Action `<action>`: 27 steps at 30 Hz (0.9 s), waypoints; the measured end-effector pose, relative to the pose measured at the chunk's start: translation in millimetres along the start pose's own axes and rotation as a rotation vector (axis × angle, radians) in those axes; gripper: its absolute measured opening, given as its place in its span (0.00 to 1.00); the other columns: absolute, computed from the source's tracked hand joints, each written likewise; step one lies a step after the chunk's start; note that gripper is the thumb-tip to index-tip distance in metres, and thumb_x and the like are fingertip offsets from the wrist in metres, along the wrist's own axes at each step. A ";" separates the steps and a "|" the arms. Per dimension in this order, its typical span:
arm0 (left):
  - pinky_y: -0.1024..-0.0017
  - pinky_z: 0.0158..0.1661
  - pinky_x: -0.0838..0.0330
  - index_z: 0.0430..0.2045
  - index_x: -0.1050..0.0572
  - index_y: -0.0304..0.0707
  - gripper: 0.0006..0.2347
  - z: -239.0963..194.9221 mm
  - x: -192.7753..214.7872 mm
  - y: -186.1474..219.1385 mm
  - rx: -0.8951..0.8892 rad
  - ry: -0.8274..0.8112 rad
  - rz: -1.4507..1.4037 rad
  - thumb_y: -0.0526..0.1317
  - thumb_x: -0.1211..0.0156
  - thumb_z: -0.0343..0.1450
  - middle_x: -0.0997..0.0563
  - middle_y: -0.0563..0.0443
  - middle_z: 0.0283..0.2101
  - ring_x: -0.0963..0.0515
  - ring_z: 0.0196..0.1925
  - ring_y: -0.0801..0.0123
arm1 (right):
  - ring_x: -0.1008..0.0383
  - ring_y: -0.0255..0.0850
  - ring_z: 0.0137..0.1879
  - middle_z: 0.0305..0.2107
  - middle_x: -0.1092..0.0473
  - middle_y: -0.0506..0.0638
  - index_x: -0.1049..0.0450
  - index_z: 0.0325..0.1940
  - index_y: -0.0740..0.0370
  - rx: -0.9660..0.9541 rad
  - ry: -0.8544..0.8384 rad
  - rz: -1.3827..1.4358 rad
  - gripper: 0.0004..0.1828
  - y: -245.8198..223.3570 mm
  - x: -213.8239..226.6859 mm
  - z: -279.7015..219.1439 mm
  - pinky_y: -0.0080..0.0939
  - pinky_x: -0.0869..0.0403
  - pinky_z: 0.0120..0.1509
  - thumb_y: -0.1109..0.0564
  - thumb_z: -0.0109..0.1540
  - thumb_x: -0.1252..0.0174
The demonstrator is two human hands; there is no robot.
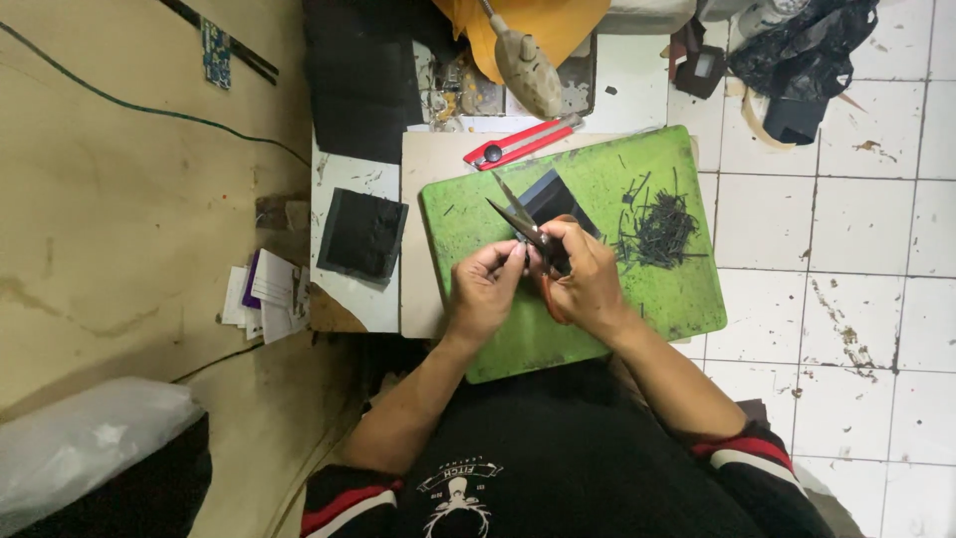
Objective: Trimming the edges of a rectangular leather piece using scissors on a cutting mat
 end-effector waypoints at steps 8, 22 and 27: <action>0.79 0.32 0.22 0.35 0.17 0.31 0.05 -2.5 0.0 -19.9 0.061 0.063 0.028 0.31 0.39 0.72 0.17 0.50 0.24 0.23 0.28 0.83 | 0.22 0.56 0.33 0.29 0.25 0.55 0.25 0.46 0.61 -0.038 -0.026 0.025 0.11 5.5 -1.6 -5.8 0.47 0.25 0.36 0.62 0.61 0.34; 0.81 0.29 0.24 0.32 0.17 0.38 0.03 8.0 3.0 -58.0 0.016 0.009 0.056 0.32 0.38 0.70 0.18 0.52 0.23 0.22 0.25 0.82 | 0.22 0.54 0.34 0.30 0.23 0.57 0.29 0.50 0.59 -0.311 -0.150 0.243 0.18 36.4 -10.6 -10.6 0.49 0.26 0.37 0.59 0.58 0.35; 0.76 0.31 0.22 0.34 0.17 0.33 0.05 11.1 -1.0 -32.5 0.007 -0.006 0.069 0.31 0.41 0.72 0.16 0.46 0.25 0.21 0.28 0.77 | 0.21 0.57 0.33 0.29 0.23 0.60 0.28 0.50 0.56 -0.387 -0.130 0.238 0.16 47.0 -11.2 -15.3 0.49 0.26 0.36 0.59 0.58 0.37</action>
Point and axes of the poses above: each hand's wrist, its own z-axis towards the middle knuckle, its own x-axis out of the back of the hand, y = z × x, the point moved 10 cm from there along z, towards the middle knuckle
